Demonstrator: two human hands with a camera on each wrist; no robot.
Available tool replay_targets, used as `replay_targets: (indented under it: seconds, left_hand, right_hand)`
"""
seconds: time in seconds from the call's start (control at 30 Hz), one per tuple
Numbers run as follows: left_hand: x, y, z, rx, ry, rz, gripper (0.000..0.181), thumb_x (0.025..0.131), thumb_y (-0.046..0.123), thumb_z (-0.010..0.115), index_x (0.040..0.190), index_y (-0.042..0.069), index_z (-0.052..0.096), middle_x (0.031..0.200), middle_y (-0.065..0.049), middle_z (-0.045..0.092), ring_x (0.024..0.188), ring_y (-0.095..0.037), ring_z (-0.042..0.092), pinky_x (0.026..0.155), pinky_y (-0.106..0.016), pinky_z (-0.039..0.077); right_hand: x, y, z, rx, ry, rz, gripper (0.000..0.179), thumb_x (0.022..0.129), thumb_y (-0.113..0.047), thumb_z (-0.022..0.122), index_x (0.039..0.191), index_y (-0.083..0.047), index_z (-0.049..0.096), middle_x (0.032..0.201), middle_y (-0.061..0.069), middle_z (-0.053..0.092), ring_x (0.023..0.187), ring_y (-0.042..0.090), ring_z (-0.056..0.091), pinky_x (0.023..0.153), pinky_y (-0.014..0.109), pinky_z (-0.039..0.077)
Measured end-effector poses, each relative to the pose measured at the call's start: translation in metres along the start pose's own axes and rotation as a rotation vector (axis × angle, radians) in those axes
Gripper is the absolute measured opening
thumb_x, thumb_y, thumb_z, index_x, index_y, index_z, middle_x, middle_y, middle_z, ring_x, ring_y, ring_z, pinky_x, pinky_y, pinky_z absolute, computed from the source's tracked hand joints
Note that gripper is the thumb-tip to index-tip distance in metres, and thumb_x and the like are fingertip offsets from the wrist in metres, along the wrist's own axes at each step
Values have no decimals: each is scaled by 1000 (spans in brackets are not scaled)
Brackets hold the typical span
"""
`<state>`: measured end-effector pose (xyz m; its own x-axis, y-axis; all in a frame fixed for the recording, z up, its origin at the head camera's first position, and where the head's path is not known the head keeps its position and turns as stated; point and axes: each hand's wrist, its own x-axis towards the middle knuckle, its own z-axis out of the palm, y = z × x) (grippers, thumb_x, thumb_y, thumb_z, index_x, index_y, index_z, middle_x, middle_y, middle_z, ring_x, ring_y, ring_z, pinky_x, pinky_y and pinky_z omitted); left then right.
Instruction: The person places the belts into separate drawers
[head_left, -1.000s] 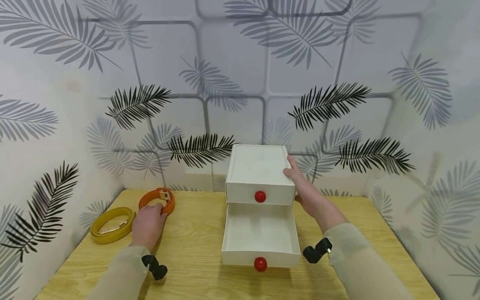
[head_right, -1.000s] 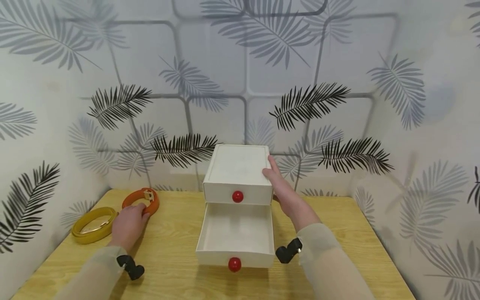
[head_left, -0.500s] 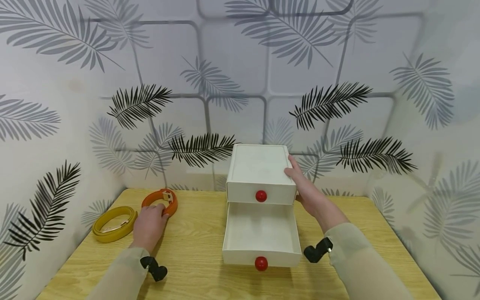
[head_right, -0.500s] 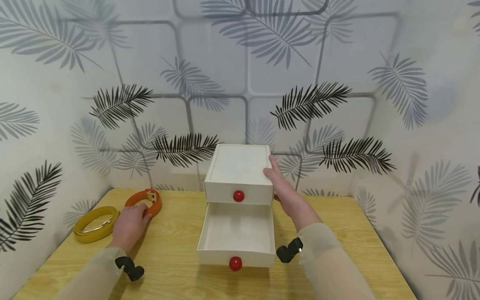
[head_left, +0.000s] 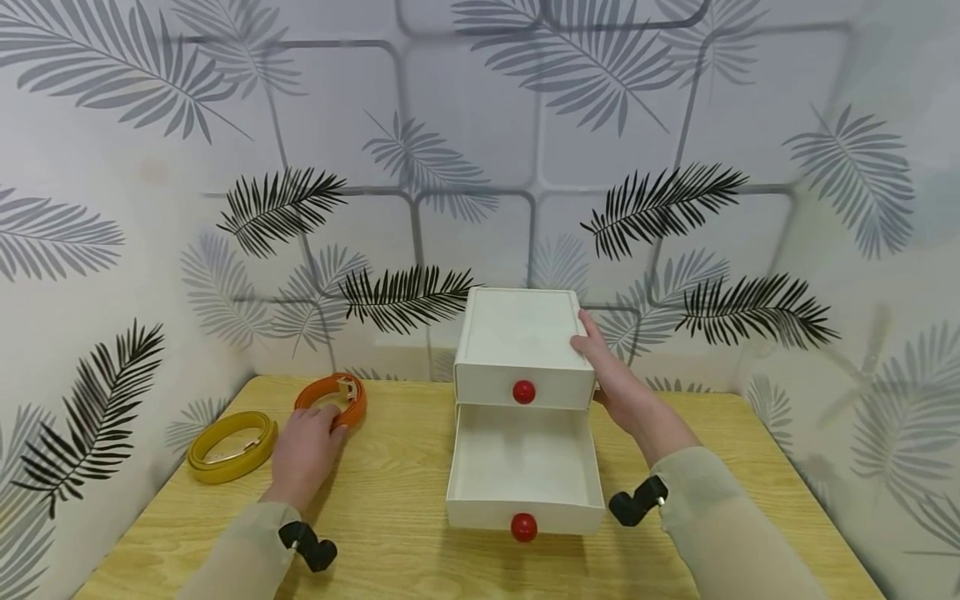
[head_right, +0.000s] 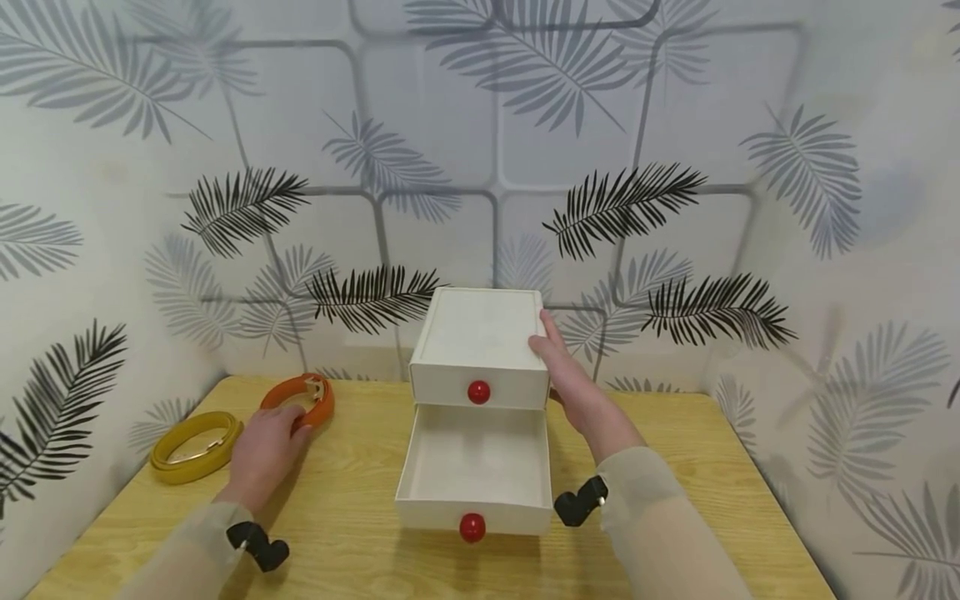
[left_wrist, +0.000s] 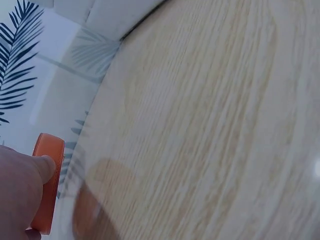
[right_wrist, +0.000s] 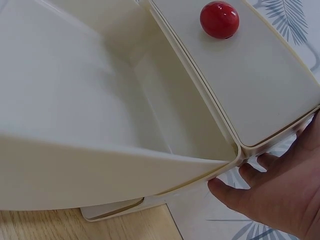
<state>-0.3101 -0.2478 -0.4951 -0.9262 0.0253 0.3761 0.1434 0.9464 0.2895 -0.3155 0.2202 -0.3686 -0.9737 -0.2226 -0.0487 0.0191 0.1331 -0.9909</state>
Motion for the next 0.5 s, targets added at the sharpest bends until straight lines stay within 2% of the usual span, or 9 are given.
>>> replay_targets:
  seconds: [0.3, 0.5]
  left_hand:
    - [-7, 22, -11, -32, 39, 65, 25, 106, 17, 78, 125, 2, 74, 119, -18, 76, 115, -43, 64, 100, -62, 56]
    - [-9, 35, -17, -48, 76, 115, 24, 104, 17, 80, 124, 4, 74, 114, -15, 76, 112, -40, 64, 97, -58, 58]
  right_hand:
    - [-1, -2, 1, 2, 5, 8, 73, 118, -48, 34, 174, -45, -13, 183, -1, -18, 168, 37, -3, 128, 77, 13]
    - [-1, -1, 0, 6, 0, 5, 74, 118, -49, 34, 175, -44, -14, 183, 0, -18, 167, 37, -4, 127, 77, 13]
